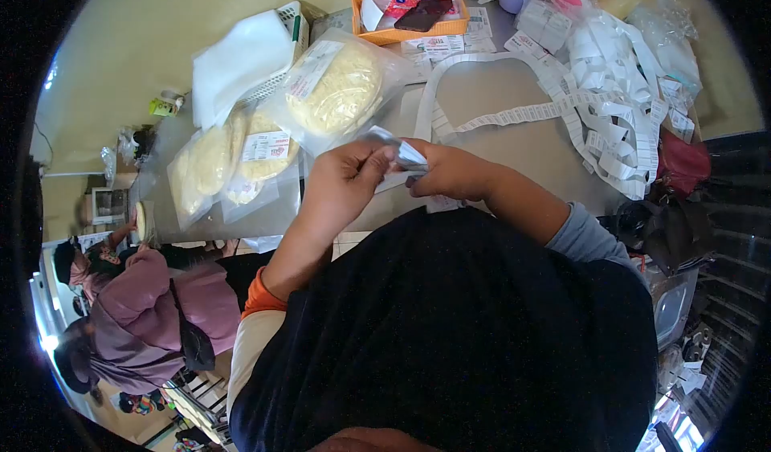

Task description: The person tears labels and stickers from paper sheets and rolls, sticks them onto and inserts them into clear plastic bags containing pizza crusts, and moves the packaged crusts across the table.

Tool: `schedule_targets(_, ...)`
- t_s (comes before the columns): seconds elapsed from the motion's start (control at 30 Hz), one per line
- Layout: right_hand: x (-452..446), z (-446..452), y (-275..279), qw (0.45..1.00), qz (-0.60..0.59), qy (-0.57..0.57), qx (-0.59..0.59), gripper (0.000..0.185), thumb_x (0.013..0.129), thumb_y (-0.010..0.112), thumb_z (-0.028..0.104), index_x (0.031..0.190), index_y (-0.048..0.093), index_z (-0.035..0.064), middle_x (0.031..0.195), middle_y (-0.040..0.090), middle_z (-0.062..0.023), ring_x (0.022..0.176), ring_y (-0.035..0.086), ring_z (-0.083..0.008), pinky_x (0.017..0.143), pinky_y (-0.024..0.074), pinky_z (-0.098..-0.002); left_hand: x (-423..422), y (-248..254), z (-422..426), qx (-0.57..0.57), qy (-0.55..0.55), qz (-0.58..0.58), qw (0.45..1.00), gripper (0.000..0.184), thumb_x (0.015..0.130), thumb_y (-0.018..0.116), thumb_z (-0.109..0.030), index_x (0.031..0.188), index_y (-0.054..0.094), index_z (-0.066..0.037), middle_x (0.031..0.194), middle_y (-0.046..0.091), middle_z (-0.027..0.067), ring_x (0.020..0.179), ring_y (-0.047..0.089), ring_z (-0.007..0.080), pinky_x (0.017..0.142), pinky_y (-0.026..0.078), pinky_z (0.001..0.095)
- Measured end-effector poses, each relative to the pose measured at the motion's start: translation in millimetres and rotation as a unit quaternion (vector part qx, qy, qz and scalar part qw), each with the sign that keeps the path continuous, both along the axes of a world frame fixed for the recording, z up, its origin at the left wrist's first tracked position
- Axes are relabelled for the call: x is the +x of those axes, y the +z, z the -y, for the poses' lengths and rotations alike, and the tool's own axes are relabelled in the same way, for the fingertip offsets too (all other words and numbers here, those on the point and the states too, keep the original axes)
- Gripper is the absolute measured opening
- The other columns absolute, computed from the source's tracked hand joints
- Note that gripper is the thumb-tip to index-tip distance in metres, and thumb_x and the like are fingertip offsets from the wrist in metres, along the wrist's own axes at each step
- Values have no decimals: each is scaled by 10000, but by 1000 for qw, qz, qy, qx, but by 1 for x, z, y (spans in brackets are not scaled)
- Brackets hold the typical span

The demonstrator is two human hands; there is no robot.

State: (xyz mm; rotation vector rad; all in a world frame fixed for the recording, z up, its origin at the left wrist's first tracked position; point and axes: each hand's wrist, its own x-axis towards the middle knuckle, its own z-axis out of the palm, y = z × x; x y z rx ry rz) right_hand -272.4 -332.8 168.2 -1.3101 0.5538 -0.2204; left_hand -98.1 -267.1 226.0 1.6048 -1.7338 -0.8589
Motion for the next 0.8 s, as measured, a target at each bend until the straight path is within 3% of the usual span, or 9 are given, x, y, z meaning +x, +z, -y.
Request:
schedule_targets(0.1,4,-2,-3,991,-72,30,-108,796,673,564,40,1394,227,68,1034,576,-131,890,568,-200,773,449,-290,8,-6,-3,7,-54,101,993,203,771,643,-198,878,641,-26,753,634,152,669,613,310,596,484,378)
schedule_targets(0.2,13,-10,-5,994,-78,34,-71,845,668,575,53,1414,181,90,1069,565,-148,899,563,-216,781,446,-289,0,-19,-9,-45,-87,253,963,155,768,624,-219,786,629,-65,732,629,118,682,614,308,584,478,393)
schedule_targets(0.4,20,-18,-3,995,-95,25,-7,916,661,589,57,1434,102,113,1049,572,-146,893,556,-214,780,443,-292,7,-29,-6,-154,-140,286,936,100,718,618,-205,715,594,-108,677,598,72,649,602,269,562,476,380)
schedule_targets(0.6,19,-14,-13,994,-89,39,-56,948,662,600,77,1440,63,143,1019,586,-139,842,564,-216,743,448,-295,11,-32,-1,-246,-159,171,941,66,674,615,-123,697,564,-88,706,564,49,703,578,259,605,468,373)
schedule_targets(0.7,18,-12,-16,982,-137,47,-119,786,695,563,77,1398,214,113,1006,595,-125,826,571,-210,731,451,-294,20,-28,1,-252,-157,97,950,52,711,590,-73,700,542,-56,726,550,73,716,567,247,622,462,360)
schedule_targets(0.8,16,-3,8,980,-157,110,-53,590,725,516,64,1302,395,57,1005,601,-113,830,576,-199,735,453,-288,33,-36,-3,-207,-54,-107,971,68,749,537,-7,692,520,-41,767,578,86,693,554,204,635,452,318)
